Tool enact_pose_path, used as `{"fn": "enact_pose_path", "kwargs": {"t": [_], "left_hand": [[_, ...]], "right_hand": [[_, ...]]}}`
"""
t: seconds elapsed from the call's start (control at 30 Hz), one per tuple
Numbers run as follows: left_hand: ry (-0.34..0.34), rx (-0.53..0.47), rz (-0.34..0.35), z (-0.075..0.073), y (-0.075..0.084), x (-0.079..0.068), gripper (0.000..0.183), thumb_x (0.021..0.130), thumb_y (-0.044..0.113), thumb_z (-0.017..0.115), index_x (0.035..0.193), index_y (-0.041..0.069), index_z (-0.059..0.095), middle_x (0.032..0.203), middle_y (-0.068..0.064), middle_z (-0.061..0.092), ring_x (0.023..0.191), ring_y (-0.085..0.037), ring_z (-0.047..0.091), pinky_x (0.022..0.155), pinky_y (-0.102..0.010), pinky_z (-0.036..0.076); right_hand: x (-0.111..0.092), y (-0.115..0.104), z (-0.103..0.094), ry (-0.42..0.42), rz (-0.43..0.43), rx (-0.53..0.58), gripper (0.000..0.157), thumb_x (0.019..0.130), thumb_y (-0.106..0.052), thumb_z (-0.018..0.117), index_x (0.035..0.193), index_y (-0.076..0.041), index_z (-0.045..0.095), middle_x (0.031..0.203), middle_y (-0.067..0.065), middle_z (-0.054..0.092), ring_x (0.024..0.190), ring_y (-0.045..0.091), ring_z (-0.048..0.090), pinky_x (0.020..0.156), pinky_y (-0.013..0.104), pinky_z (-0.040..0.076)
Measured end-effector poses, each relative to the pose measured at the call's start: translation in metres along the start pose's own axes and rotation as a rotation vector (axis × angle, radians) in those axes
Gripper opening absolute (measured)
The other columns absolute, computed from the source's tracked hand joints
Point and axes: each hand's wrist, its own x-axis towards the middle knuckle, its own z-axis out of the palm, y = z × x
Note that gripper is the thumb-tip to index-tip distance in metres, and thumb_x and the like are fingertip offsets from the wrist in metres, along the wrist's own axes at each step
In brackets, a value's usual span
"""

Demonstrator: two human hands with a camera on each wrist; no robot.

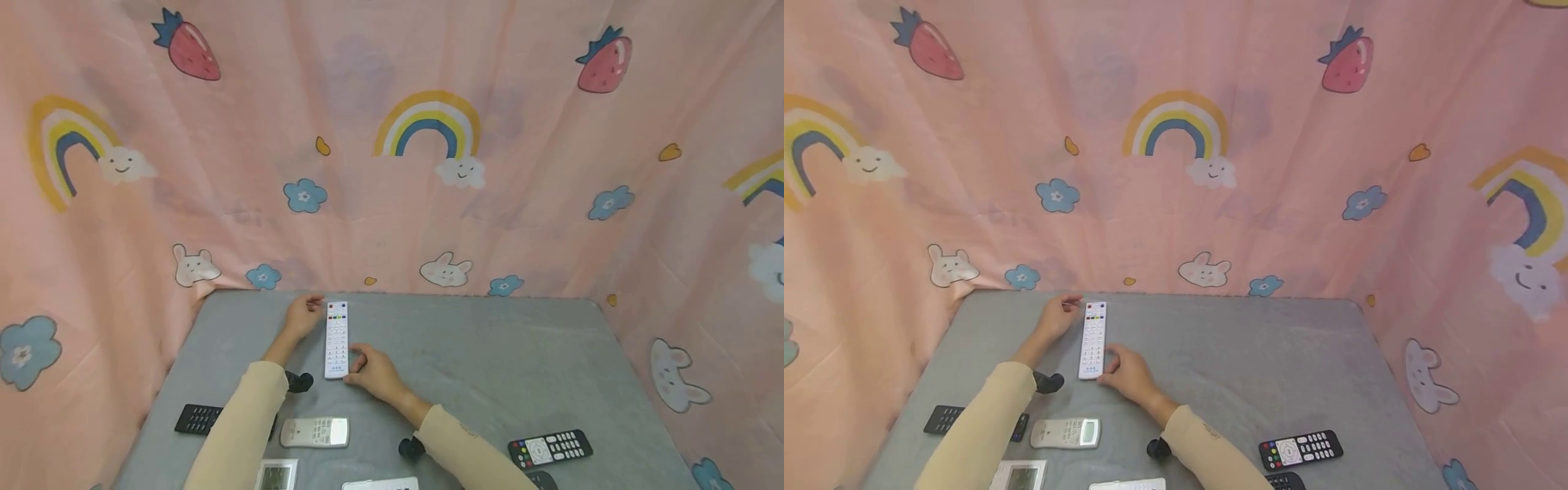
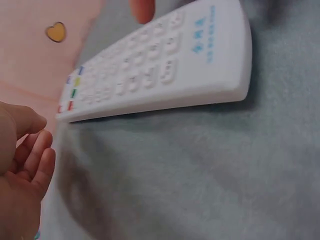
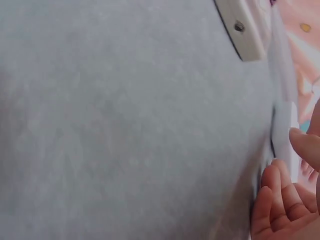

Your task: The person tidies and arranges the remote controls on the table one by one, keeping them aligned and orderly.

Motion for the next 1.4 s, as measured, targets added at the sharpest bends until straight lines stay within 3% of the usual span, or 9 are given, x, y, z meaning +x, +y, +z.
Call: {"fn": "enact_pose_path", "kwargs": {"t": [0.2,0.37,0.6,0.77,0.87,1.0,1.2,1.4], "left_hand": [[-0.063,0.018,0.059,-0.024,0.015,-0.011,0.035,0.096,0.008,0.059,0.129,-0.001,0.061,0.122,-0.022,0.065,0.112,-0.038,0.062,0.092,-0.049,0.053],[-0.113,0.061,0.168,-0.039,0.016,-0.039,0.028,0.095,0.009,0.061,0.122,0.0,0.067,0.111,-0.017,0.072,0.1,-0.03,0.067,0.088,-0.042,0.055],[-0.131,0.155,0.216,-0.047,0.007,-0.094,0.023,0.091,0.007,0.068,0.113,0.005,0.071,0.1,-0.007,0.074,0.087,-0.015,0.066,0.076,-0.024,0.054],[-0.116,0.256,0.296,-0.05,-0.004,-0.13,0.024,0.086,0.008,0.074,0.11,0.01,0.073,0.099,0.002,0.072,0.088,-0.014,0.066,0.078,-0.029,0.055],[-0.094,0.316,0.361,-0.053,-0.012,-0.146,0.028,0.08,0.008,0.08,0.106,0.015,0.074,0.097,0.007,0.07,0.088,-0.013,0.064,0.081,-0.033,0.055],[-0.075,0.379,0.402,-0.055,-0.025,-0.163,0.032,0.073,0.016,0.086,0.102,0.02,0.075,0.098,0.013,0.068,0.092,-0.01,0.062,0.084,-0.035,0.054],[-0.138,0.464,0.369,-0.055,-0.039,-0.181,0.043,0.068,0.045,0.087,0.103,0.026,0.075,0.103,0.015,0.065,0.1,-0.009,0.057,0.092,-0.04,0.051],[-0.195,0.539,0.33,-0.057,-0.048,-0.189,0.056,0.063,0.067,0.08,0.105,0.031,0.074,0.106,0.017,0.061,0.105,-0.008,0.051,0.092,-0.041,0.05]], "right_hand": [[-0.006,0.002,-0.022,-0.01,-0.06,0.046,0.037,0.082,-0.005,0.076,0.116,0.003,0.066,0.08,0.006,0.066,0.064,0.002,0.051,0.059,0.017,0.045],[-0.017,0.001,-0.034,-0.07,-0.118,0.048,0.026,0.086,-0.006,0.073,0.11,0.002,0.07,0.08,0.005,0.067,0.065,0.002,0.051,0.059,0.016,0.045],[-0.04,0.003,-0.031,-0.178,-0.135,-0.023,0.034,0.085,-0.018,0.077,0.115,-0.006,0.069,0.097,0.002,0.07,0.084,0.005,0.06,0.074,0.019,0.051],[-0.056,0.002,-0.022,-0.18,-0.198,-0.149,0.043,0.081,-0.028,0.081,0.119,-0.013,0.068,0.11,-0.001,0.068,0.102,0.01,0.06,0.093,0.027,0.049],[-0.064,0.003,-0.015,-0.173,-0.239,-0.188,0.049,0.077,-0.032,0.084,0.121,-0.015,0.068,0.112,-0.001,0.066,0.108,0.013,0.056,0.097,0.031,0.046],[-0.07,0.006,-0.005,-0.185,-0.217,-0.21,0.057,0.073,-0.04,0.085,0.124,-0.02,0.067,0.116,-0.006,0.062,0.112,0.011,0.052,0.099,0.031,0.045],[-0.073,0.01,0.005,-0.185,-0.18,-0.259,0.061,0.071,-0.046,0.086,0.125,-0.027,0.066,0.119,-0.012,0.059,0.114,0.008,0.05,0.1,0.031,0.045],[-0.076,0.009,0.01,-0.148,-0.264,-0.353,0.065,0.068,-0.05,0.086,0.124,-0.027,0.066,0.121,-0.01,0.059,0.113,0.009,0.05,0.099,0.031,0.044]]}}
